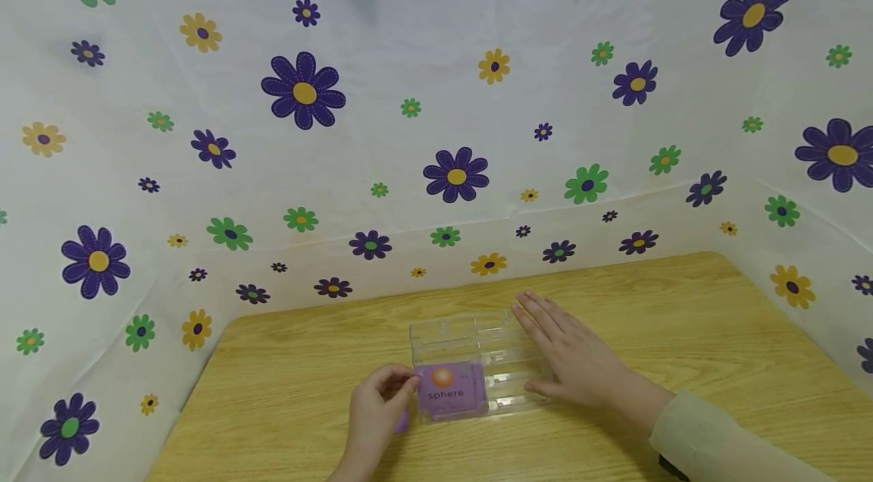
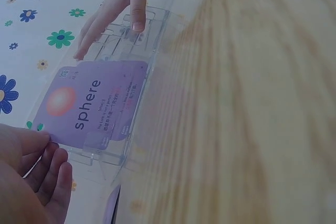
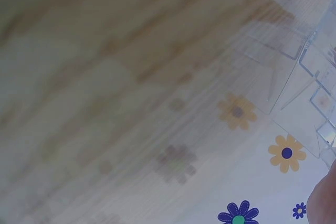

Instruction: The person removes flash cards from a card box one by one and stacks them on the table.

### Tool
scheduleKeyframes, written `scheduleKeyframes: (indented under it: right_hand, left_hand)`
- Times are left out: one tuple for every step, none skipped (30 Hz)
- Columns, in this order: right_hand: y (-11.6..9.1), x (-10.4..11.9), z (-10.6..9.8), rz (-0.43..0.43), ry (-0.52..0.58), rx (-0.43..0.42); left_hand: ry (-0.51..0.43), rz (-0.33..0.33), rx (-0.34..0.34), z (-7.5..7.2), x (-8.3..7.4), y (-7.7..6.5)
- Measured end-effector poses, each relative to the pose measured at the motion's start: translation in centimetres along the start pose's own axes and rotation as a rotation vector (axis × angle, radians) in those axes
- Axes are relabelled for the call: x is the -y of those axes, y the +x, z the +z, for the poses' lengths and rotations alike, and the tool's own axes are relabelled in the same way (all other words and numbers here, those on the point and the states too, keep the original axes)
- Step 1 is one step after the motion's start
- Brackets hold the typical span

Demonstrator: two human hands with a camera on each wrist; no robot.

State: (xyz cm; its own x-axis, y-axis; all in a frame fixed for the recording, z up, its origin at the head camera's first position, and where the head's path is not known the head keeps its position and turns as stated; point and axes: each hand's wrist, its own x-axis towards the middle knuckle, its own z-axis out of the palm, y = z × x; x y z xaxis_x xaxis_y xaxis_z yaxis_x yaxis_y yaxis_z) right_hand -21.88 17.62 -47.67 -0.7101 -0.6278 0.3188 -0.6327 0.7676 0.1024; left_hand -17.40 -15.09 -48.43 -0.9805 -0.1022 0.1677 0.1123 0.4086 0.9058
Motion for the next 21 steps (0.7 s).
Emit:
scheduleKeyframes:
  right_hand:
    - [0.00, 0.00, 0.00, -0.001, -0.002, -0.002]
    - [-0.01, -0.01, 0.01, -0.001, -0.004, -0.003]
    - [-0.01, -0.01, 0.01, -0.001, -0.006, -0.003]
    - [-0.01, -0.01, 0.03, -0.002, -0.007, -0.005]
    - [-0.01, -0.02, 0.05, -0.002, -0.008, -0.006]
    - [-0.02, -0.02, 0.07, -0.002, -0.011, -0.008]
    - [-0.02, -0.03, 0.10, -0.002, -0.012, -0.007]
    - [-0.03, -0.04, 0.12, -0.001, -0.012, -0.007]
    - [-0.04, -0.04, 0.14, -0.001, -0.012, -0.006]
    - [-0.05, -0.05, 0.18, -0.002, -0.013, -0.007]
    - [-0.06, -0.06, 0.20, -0.001, -0.012, -0.007]
    - [-0.08, -0.06, 0.23, -0.002, -0.012, -0.008]
    - [-0.09, -0.07, 0.26, -0.002, -0.010, -0.008]
    - [-0.11, -0.08, 0.29, -0.002, -0.009, -0.009]
    - [-0.11, -0.08, 0.33, -0.003, -0.010, -0.011]
    - [-0.11, -0.09, 0.36, -0.005, -0.009, -0.016]
    - [-0.12, -0.10, 0.38, -0.006, -0.008, -0.019]
    - [-0.12, -0.11, 0.41, -0.008, -0.008, -0.024]
    - [-0.11, -0.13, 0.43, -0.010, -0.007, -0.029]
    - [-0.09, -0.13, 0.44, -0.012, -0.006, -0.035]
    - [-0.08, -0.13, 0.43, -0.013, -0.005, -0.038]
  left_hand:
    - [-0.003, -0.001, 0.000, 0.00, 0.00, -0.01]
    - [-0.004, -0.002, -0.001, -0.01, -0.04, -0.02]
    - [-0.005, -0.004, -0.001, -0.02, -0.07, -0.02]
    - [-0.005, -0.005, -0.001, -0.03, -0.11, -0.03]
    - [-0.004, -0.006, 0.002, -0.04, -0.13, -0.04]
    - [-0.004, -0.006, 0.003, -0.05, -0.16, -0.05]
    - [-0.002, -0.005, 0.005, -0.06, -0.18, -0.06]
    - [-0.003, -0.004, 0.005, -0.06, -0.19, -0.08]
    - [-0.002, -0.003, 0.007, -0.07, -0.20, -0.09]
    - [-0.005, -0.003, 0.008, -0.07, -0.20, -0.10]
    - [-0.006, -0.001, 0.008, -0.07, -0.19, -0.11]
    - [-0.010, 0.002, 0.006, -0.06, -0.17, -0.10]
    - [-0.015, 0.004, 0.005, -0.06, -0.15, -0.10]
    - [-0.023, 0.004, 0.004, -0.06, -0.14, -0.09]
    - [-0.030, 0.005, 0.003, -0.06, -0.12, -0.07]
    - [-0.038, 0.005, 0.002, -0.06, -0.12, -0.05]
    - [-0.044, 0.006, 0.002, -0.07, -0.13, -0.03]
    - [-0.052, 0.006, 0.001, -0.07, -0.15, -0.02]
    - [-0.058, 0.003, 0.003, -0.08, -0.18, -0.01]
    - [-0.063, 0.002, 0.003, -0.08, -0.21, -0.02]
    - [-0.067, 0.001, 0.004, -0.09, -0.24, -0.03]
